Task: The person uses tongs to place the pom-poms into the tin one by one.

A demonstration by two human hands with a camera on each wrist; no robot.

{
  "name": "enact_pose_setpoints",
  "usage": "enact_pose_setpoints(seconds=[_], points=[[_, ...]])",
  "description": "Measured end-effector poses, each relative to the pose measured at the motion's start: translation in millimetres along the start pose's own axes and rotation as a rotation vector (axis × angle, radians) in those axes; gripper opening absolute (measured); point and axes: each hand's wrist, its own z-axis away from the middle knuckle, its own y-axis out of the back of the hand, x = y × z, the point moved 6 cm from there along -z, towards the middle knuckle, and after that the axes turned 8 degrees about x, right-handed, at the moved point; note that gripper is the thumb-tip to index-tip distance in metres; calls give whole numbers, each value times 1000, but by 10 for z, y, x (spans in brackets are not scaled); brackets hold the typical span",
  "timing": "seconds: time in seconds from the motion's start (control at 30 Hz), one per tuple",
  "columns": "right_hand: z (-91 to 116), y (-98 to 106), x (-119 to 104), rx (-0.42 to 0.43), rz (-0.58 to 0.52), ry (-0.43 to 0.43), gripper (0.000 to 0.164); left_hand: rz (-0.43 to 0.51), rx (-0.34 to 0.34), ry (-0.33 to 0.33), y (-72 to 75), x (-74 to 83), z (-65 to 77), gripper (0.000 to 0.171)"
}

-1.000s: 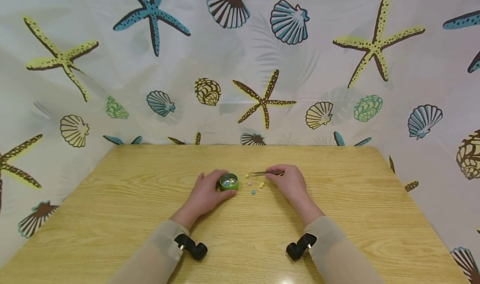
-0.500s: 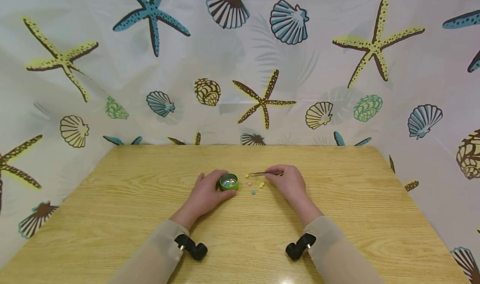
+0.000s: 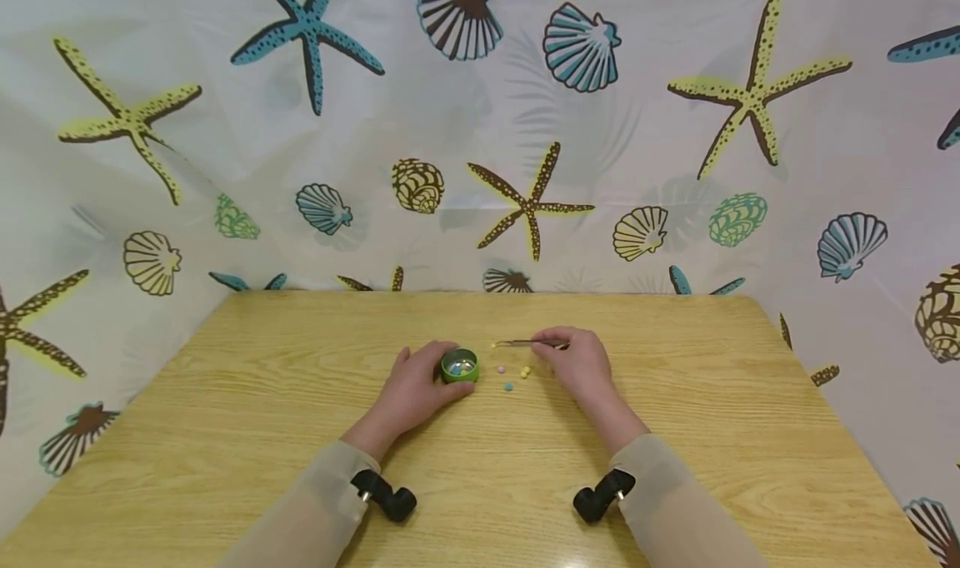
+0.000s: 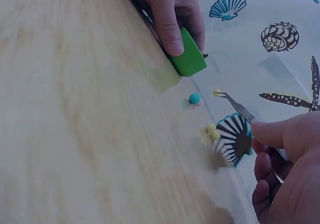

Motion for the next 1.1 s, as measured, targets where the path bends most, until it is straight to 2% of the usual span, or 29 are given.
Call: enact_pose_setpoints(seconds=[0.13, 0.6, 1.1], points=[[10, 14, -72, 9, 0, 25, 19, 0, -2, 4, 3, -2, 3, 64], [125, -56, -305, -42, -34, 71, 20, -3, -7, 6, -11, -12, -13, 64], [163, -149, -313, -48, -2, 98, 14, -6, -3, -1, 2, -5, -14, 64]])
